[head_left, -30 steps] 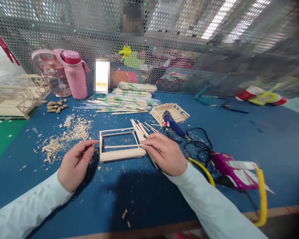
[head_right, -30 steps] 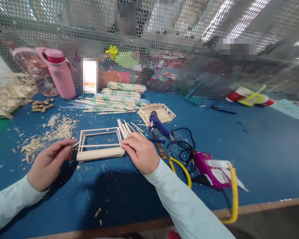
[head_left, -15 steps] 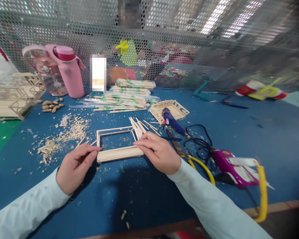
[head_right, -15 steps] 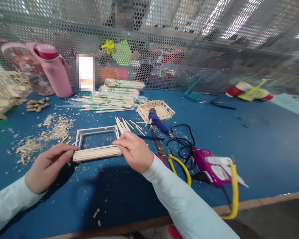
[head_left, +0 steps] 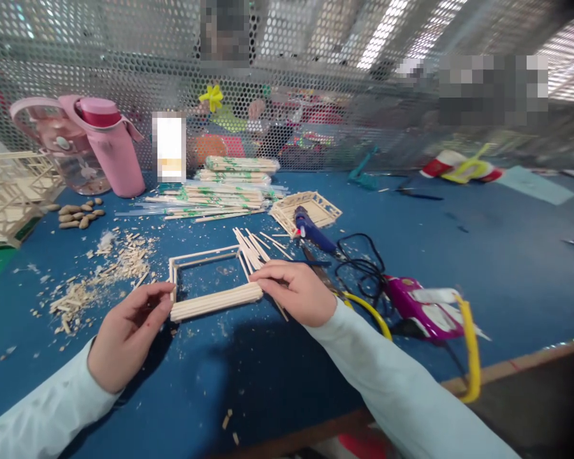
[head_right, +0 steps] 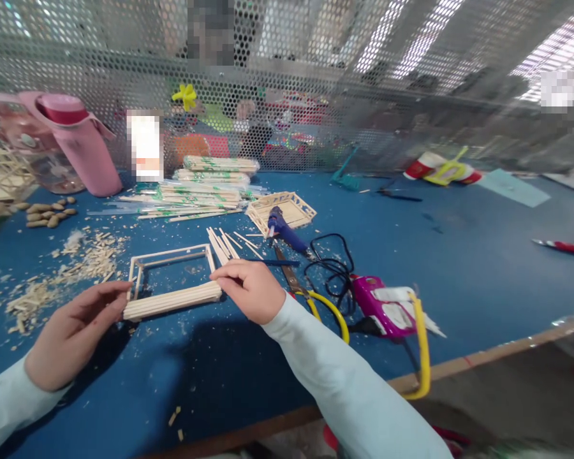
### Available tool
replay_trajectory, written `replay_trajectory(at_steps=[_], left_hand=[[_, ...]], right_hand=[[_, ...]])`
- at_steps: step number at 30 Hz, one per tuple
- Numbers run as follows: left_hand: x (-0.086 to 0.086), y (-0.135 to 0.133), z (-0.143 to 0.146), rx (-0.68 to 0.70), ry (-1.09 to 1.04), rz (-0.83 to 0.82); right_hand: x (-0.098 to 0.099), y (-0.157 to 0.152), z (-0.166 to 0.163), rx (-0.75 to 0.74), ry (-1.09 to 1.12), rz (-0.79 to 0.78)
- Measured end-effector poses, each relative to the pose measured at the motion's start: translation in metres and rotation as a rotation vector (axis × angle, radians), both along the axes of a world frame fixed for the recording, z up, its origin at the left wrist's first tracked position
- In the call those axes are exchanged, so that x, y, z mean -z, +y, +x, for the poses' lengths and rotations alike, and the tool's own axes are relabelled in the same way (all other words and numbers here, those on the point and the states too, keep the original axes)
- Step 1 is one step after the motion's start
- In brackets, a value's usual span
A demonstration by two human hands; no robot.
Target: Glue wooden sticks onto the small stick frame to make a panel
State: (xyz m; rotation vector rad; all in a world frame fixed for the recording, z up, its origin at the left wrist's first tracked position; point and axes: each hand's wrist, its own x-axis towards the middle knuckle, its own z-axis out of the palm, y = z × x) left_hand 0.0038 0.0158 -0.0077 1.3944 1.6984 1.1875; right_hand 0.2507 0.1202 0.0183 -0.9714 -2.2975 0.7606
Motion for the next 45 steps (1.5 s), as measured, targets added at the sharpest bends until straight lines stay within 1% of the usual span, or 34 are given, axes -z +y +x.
replay_trajectory(at_steps=[2,6,9,11,15,21,25,28,31,36,40,45], left_hand=[[0.000,0.000,0.001,-0.001,-0.019,-0.012],[-0.002,0.000,0.001,-0.010,0.030,0.005],[-0.005,0.000,0.000,-0.018,0.092,0.027],[-0.005,0.000,-0.001,-0.015,0.125,0.046],[-0.003,0.000,-0.003,-0.013,0.148,0.065],[-0.002,0.000,-0.003,-0.010,0.115,0.027],[-0.006,0.001,-0.001,0.009,0.127,0.031],[-0.006,0.002,-0.001,0.005,0.134,0.033],[-0.005,0.002,-0.002,0.006,0.141,0.031],[-0.007,0.001,-0.002,0.018,0.162,0.012],[-0.007,0.001,-0.003,0.028,0.174,0.008],[-0.007,0.001,-0.003,0.024,0.156,-0.007]], right_hand=[[-0.001,0.001,0.001,0.077,0.015,-0.016],[-0.004,0.001,0.004,0.224,0.110,-0.026],[-0.003,-0.002,0.002,0.254,0.209,-0.068],[-0.002,-0.005,-0.001,0.234,0.224,-0.060],[0.001,-0.007,-0.006,0.189,0.182,-0.012],[0.002,-0.007,-0.007,0.127,0.139,0.024],[0.001,-0.006,-0.005,0.102,0.098,0.099],[-0.001,-0.006,-0.001,0.033,0.061,0.147],[-0.004,-0.005,0.005,-0.013,0.000,0.139],[-0.005,-0.007,0.006,-0.022,-0.043,0.036],[-0.002,-0.006,0.005,-0.058,-0.077,0.082],[0.000,-0.005,0.005,-0.055,-0.080,0.129]])
